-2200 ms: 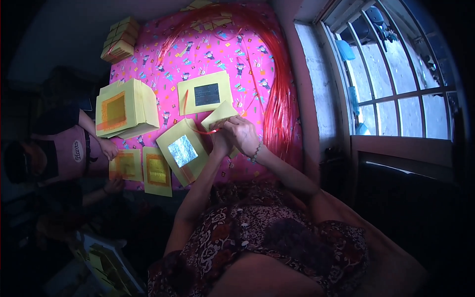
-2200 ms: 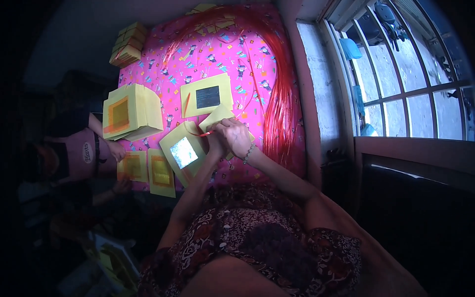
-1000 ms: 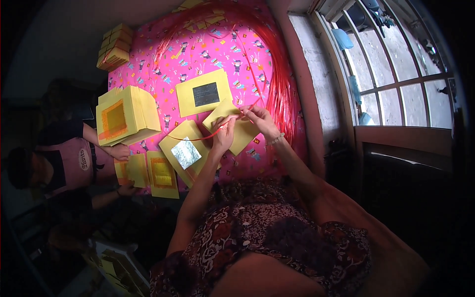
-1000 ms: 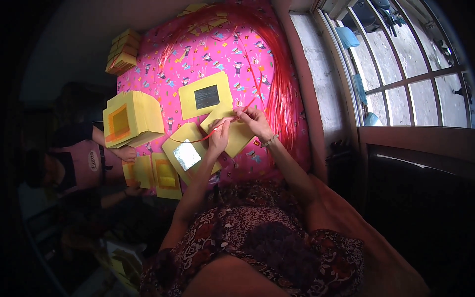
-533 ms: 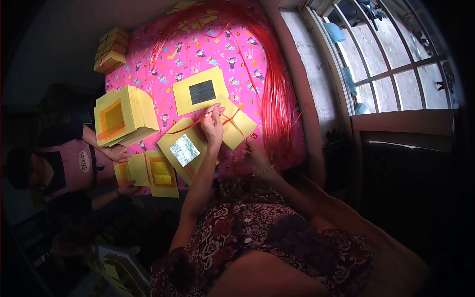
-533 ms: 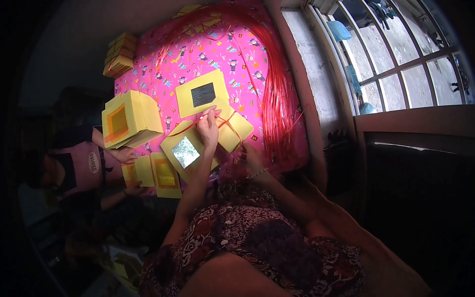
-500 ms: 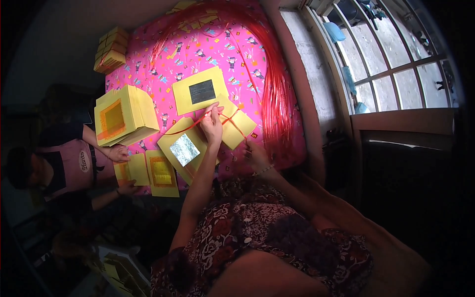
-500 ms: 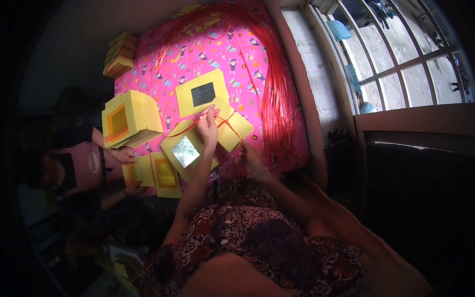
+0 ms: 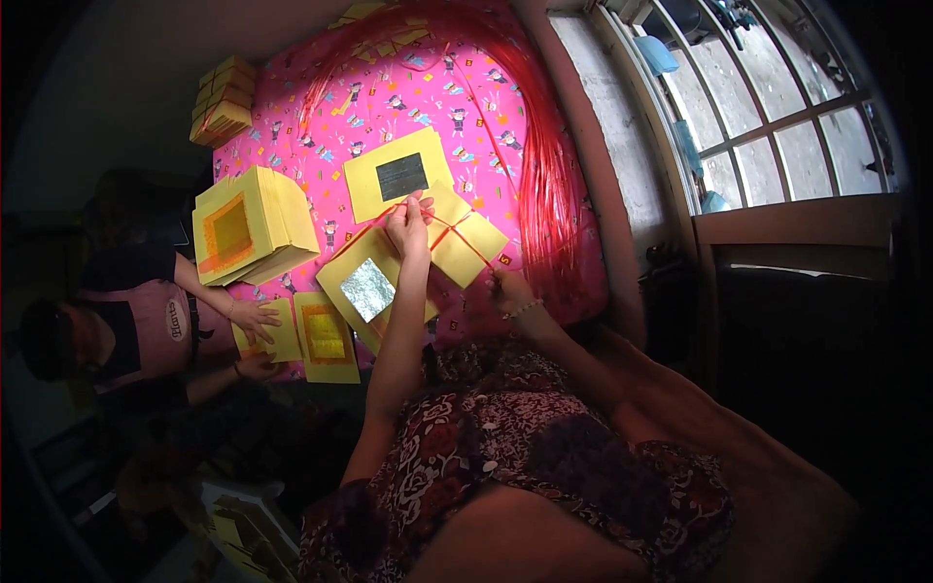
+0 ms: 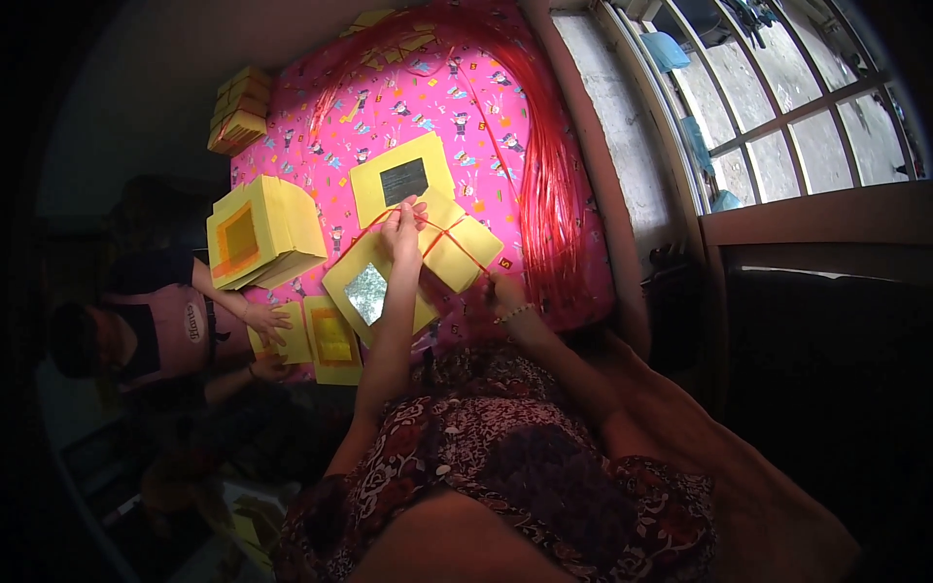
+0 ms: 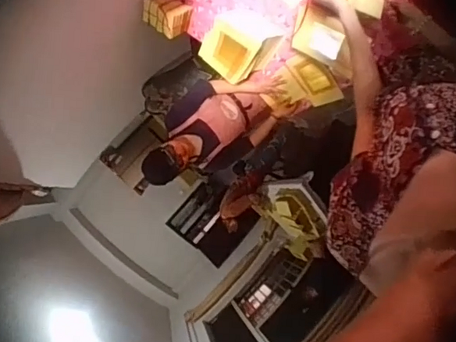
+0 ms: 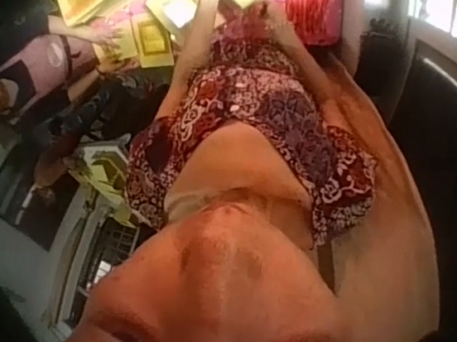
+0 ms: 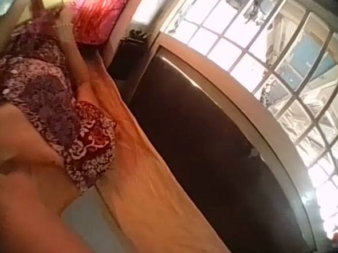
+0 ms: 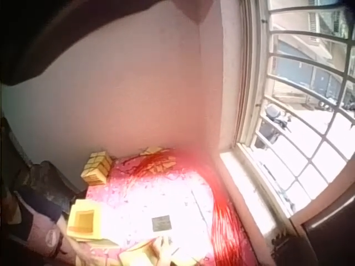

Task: Bundling stacks of paper and tying them with red ribbons.

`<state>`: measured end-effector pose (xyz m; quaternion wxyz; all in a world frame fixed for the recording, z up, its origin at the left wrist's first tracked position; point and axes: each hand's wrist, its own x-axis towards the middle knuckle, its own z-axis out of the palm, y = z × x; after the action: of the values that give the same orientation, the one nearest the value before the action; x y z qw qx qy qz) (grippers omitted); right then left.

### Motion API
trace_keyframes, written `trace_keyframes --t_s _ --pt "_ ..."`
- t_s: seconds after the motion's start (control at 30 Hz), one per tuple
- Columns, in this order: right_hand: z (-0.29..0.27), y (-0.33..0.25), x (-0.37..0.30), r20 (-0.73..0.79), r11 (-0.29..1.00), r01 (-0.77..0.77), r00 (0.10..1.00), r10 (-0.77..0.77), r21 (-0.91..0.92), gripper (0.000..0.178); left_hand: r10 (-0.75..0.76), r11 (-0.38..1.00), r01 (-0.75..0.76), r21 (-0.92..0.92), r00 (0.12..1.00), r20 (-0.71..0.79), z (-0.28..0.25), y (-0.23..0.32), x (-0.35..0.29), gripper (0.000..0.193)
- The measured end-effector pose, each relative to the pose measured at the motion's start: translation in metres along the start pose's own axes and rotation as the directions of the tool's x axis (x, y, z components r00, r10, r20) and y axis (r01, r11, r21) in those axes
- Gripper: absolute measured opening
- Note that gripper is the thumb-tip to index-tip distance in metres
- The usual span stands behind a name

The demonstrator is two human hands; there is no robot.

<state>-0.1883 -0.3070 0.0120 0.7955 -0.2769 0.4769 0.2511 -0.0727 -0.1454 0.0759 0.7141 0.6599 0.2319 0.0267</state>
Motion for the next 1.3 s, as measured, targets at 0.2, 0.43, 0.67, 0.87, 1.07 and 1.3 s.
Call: trace_keyframes --t_s 0.2,0.43,0.67,0.87,1.07,1.3 --pt "-0.012 0.003 0.015 -0.048 0.994 -0.08 0.995 0.084 0.073 0.012 0.021 0.974 -0.026 0.223 0.999 0.028 -0.011 0.014 0.012 0.026" --pt "-0.031 0.015 0.051 -0.125 0.996 -0.067 0.989 0.074 0.063 0.011 0.266 0.689 -0.326 0.648 0.945 0.192 -0.027 0.012 0.05 0.025" --pt "-0.076 0.022 0.106 -0.112 1.0 0.005 0.994 -0.003 0.019 0.011 -0.453 0.891 0.423 0.166 0.861 0.233 -0.033 -0.008 0.075 0.028" --pt "-0.028 0.031 0.079 -0.142 0.985 -0.054 0.989 0.031 -0.162 0.016 -0.532 0.846 0.509 0.16 0.83 0.17 -0.071 -0.019 0.087 0.026" --pt "-0.019 0.015 0.052 -0.131 0.968 -0.004 0.991 -0.03 -0.253 0.017 -0.644 0.765 0.576 0.287 0.684 0.342 -0.058 -0.022 0.097 0.028" --pt "-0.016 0.016 0.038 -0.136 0.989 0.067 0.987 -0.086 -0.133 0.017 -0.618 0.785 0.501 0.364 0.674 0.405 -0.044 -0.038 0.104 0.025"
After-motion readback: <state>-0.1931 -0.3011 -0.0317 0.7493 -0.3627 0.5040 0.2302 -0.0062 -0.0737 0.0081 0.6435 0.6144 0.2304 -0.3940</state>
